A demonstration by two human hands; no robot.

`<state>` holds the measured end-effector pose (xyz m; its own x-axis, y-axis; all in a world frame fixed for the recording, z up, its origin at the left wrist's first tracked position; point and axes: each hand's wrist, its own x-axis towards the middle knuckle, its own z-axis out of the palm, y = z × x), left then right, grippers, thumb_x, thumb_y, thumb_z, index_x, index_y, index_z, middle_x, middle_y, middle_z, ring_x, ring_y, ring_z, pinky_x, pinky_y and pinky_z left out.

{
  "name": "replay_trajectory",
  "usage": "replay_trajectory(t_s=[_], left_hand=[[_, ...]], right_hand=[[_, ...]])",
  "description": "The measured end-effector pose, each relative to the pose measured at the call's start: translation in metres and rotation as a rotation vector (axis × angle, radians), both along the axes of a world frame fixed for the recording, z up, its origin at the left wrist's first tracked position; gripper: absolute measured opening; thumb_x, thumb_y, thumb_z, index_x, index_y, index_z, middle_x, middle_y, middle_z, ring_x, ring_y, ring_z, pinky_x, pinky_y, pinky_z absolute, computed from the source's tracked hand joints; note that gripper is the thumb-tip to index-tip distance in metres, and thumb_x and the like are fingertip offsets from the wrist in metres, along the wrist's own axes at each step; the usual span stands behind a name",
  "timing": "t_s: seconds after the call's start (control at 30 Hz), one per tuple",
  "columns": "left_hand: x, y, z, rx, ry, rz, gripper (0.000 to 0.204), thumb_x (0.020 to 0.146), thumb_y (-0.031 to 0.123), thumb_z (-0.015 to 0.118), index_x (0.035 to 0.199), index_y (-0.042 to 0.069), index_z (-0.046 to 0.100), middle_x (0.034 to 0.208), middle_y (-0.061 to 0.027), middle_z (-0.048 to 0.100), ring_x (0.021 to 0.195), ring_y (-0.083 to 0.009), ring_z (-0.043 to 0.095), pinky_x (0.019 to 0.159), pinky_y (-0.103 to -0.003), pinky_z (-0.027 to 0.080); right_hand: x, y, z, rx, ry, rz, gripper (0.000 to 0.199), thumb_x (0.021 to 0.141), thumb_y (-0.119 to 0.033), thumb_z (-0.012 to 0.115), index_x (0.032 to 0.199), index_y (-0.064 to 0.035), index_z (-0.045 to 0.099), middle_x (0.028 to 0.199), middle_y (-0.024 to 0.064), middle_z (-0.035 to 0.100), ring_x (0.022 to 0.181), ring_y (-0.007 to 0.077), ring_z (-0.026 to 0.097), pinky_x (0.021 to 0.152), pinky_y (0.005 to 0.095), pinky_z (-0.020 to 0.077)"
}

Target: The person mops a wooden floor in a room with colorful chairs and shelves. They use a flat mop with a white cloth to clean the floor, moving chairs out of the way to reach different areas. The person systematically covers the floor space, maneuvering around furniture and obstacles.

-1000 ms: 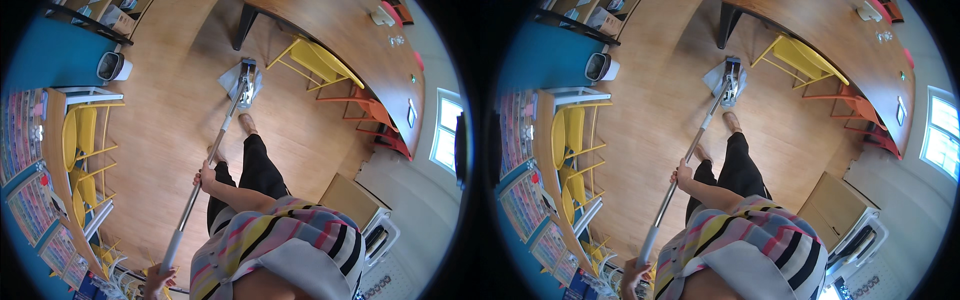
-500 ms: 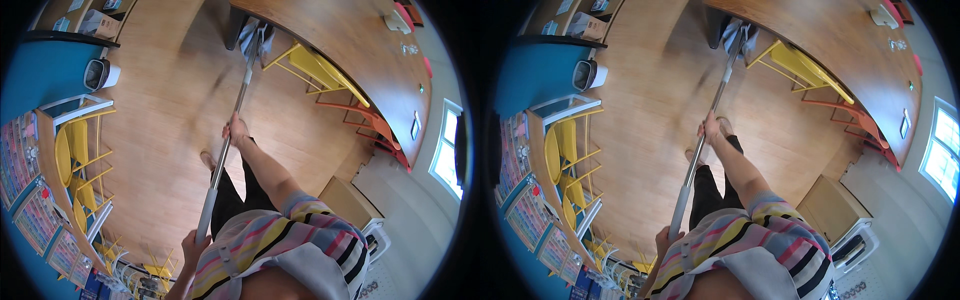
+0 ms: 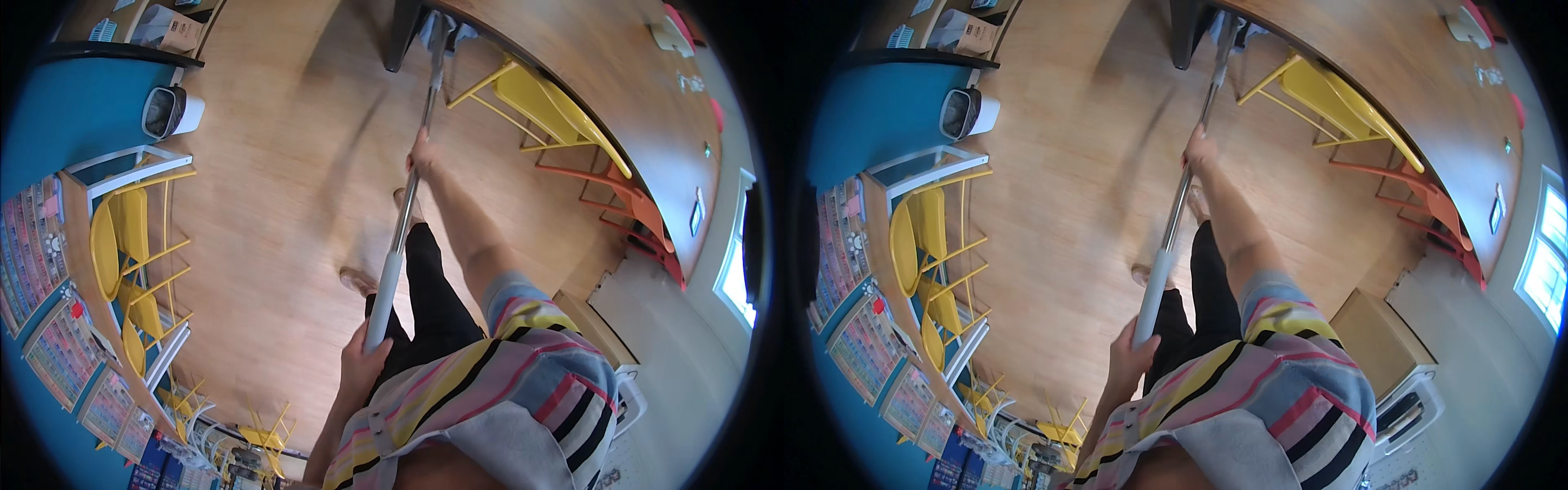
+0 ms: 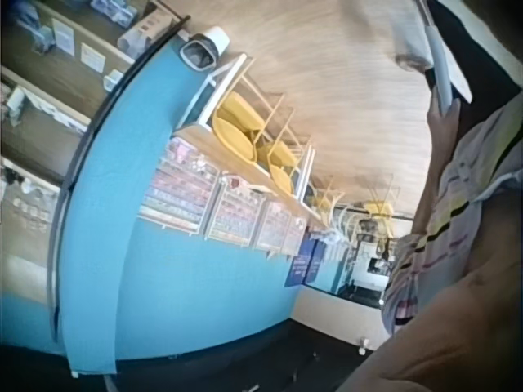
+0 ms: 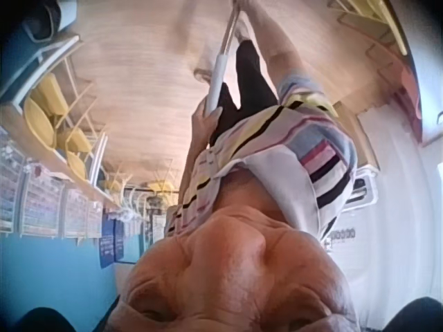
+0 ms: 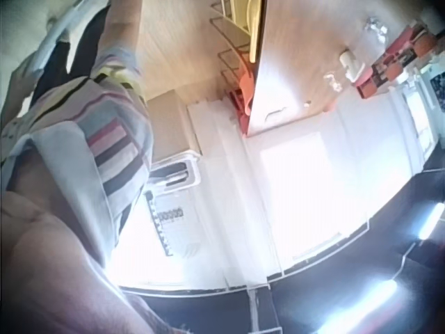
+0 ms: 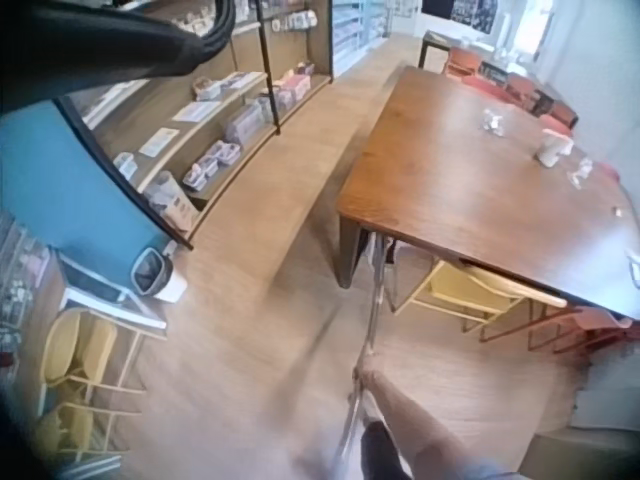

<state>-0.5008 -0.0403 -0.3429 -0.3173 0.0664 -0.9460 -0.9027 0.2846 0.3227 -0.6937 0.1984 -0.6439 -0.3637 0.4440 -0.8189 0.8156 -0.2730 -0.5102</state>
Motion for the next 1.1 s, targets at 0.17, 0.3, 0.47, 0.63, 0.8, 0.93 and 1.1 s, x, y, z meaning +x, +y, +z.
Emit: replay_trajectory(t_s=[0.17,0.3,0.47,0.63,0.8,0.93,1.1], left_hand=[[0.115,-0.102,0.029,-0.064,0.047,-0.027,0.048,0.076,0.009,0.063,0.122,0.004,0.051,0.075,-0.0003,0.057,0.06,-0.0072,0.05,0.052,-0.023,0.041],[0.184,-0.177,0.05,-0.089,0.137,-0.036,0.045,0.075,0.009,0.065,0.119,0.004,0.054,0.071,0.0009,0.057,0.058,-0.0058,0.049,0.049,-0.022,0.04],[0.236,-0.246,0.073,-0.162,0.068,-0.034,0.045,0.075,0.009,0.065,0.118,0.004,0.054,0.071,0.0011,0.057,0.058,-0.0057,0.049,0.049,-0.022,0.04],[0.274,-0.281,0.102,-0.228,0.017,0.04,0.044,0.074,0.009,0.066,0.117,0.004,0.055,0.071,0.0012,0.058,0.058,-0.0056,0.049,0.05,-0.023,0.041],[0.281,-0.296,0.115,-0.245,-0.01,0.106,0.044,0.074,0.009,0.066,0.116,0.004,0.056,0.07,0.0013,0.058,0.059,-0.0056,0.049,0.051,-0.023,0.041],[0.263,-0.294,0.115,-0.231,-0.015,0.15,0.043,0.074,0.009,0.067,0.116,0.004,0.056,0.07,0.0014,0.058,0.059,-0.0055,0.05,0.051,-0.023,0.041],[0.209,-0.272,0.104,-0.232,0.026,0.162,0.043,0.073,0.009,0.067,0.115,0.004,0.057,0.07,0.0016,0.059,0.06,-0.0055,0.05,0.051,-0.023,0.042]], right_hand=[[0.109,-0.116,0.039,-0.046,-0.033,-0.111,0.058,0.092,-0.049,0.034,0.058,-0.0025,0.041,0.041,0.0113,0.043,0.029,0.024,0.044,0.026,0.0371,0.035],[0.193,-0.197,0.058,-0.055,-0.119,-0.045,0.066,0.09,-0.053,0.036,0.053,0.0014,0.043,0.043,0.0145,0.046,0.032,0.0266,0.05,0.027,0.0382,0.0394],[0.265,-0.277,0.127,-0.127,-0.263,-0.007,0.065,0.09,-0.052,0.035,0.058,0.0016,0.052,0.047,0.0136,0.049,0.037,0.0247,0.052,0.032,0.0368,0.0424],[0.352,-0.362,0.157,-0.179,-0.436,0.049,0.058,0.088,-0.049,0.043,0.063,0.0028,0.044,0.048,0.0115,0.046,0.036,0.0234,0.049,0.034,0.0375,0.0456],[0.36,-0.387,0.159,-0.212,-0.485,0.072,0.058,0.088,-0.051,0.043,0.064,0.0015,0.044,0.054,0.012,0.048,0.041,0.0242,0.05,0.037,0.0402,0.0452],[0.3,-0.376,0.129,-0.213,-0.334,-0.073,0.058,0.088,-0.052,0.041,0.064,0.0012,0.044,0.048,0.0105,0.043,0.034,0.0233,0.045,0.031,0.0383,0.0386],[0.193,-0.34,0.112,-0.32,-0.151,-0.143,0.057,0.089,-0.052,0.038,0.071,0.0016,0.044,0.048,0.0092,0.042,0.034,0.0207,0.043,0.031,0.0356,0.0377]])
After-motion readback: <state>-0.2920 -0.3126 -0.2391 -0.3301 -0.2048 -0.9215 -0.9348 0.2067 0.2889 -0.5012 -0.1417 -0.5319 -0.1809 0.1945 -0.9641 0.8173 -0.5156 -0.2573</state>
